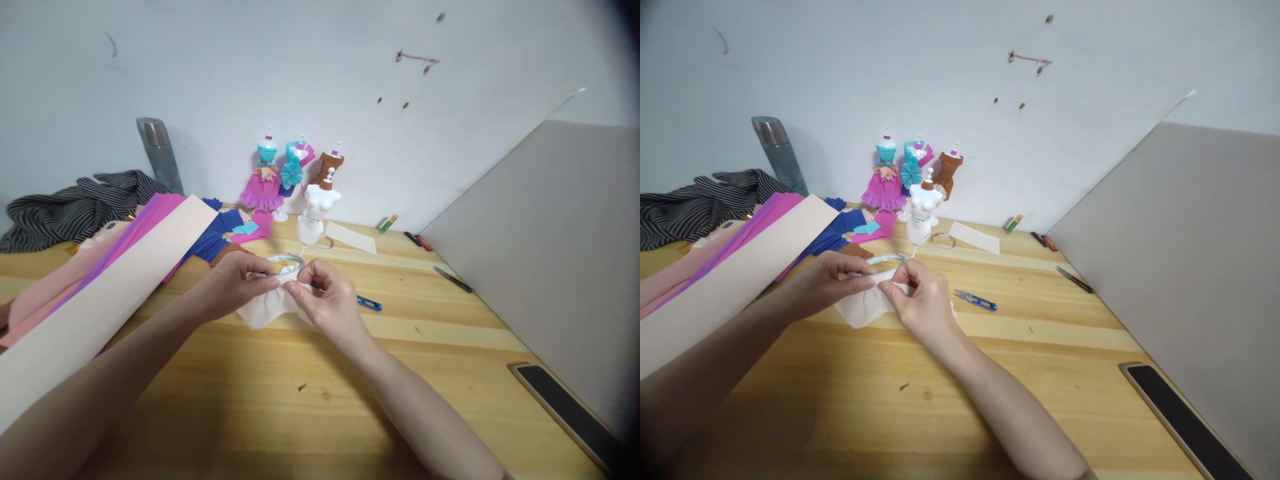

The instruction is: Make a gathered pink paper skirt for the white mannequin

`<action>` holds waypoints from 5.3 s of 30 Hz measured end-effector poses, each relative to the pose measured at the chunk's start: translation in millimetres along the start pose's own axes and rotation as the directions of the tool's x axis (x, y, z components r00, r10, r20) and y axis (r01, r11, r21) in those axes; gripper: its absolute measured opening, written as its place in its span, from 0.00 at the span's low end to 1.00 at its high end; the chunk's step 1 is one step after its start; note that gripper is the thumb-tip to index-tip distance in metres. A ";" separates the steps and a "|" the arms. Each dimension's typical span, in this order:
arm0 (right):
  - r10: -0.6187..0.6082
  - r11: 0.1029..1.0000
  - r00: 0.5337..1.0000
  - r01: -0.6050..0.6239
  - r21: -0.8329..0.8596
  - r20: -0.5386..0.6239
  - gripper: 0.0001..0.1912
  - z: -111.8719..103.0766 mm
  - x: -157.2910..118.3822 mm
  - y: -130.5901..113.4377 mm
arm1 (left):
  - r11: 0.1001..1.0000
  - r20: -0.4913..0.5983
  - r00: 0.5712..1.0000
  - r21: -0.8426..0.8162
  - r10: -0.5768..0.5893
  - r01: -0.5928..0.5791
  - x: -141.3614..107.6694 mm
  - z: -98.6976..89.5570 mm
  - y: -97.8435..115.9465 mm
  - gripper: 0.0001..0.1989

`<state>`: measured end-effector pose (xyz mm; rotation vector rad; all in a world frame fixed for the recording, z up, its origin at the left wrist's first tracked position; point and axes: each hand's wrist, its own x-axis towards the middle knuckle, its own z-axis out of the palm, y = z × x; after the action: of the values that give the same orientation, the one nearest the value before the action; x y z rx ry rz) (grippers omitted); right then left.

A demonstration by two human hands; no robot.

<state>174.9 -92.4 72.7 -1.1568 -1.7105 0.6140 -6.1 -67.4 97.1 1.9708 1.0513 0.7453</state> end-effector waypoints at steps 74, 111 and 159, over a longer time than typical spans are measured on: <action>-0.324 0.924 0.873 0.210 0.320 0.365 0.06 -45.1 -1.5 -29.3 | 0.959 0.113 0.966 -0.134 -0.234 0.248 -6.0 -50.3 -1.0 0.15; 0.261 0.235 0.909 -0.387 0.891 0.326 0.22 48.2 -28.7 -1.8 | 0.923 0.041 0.987 -0.349 -0.156 0.160 -12.9 -55.5 -2.2 0.12; 0.372 0.103 0.877 -0.363 0.926 0.303 0.30 51.4 -34.7 -17.9 | 0.785 0.056 0.984 -0.596 -0.171 0.171 9.2 -17.6 -37.4 0.19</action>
<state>124.6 -126.2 50.4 -0.5365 -0.5694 1.7185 -30.6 -39.6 76.6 1.3085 0.8408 0.8508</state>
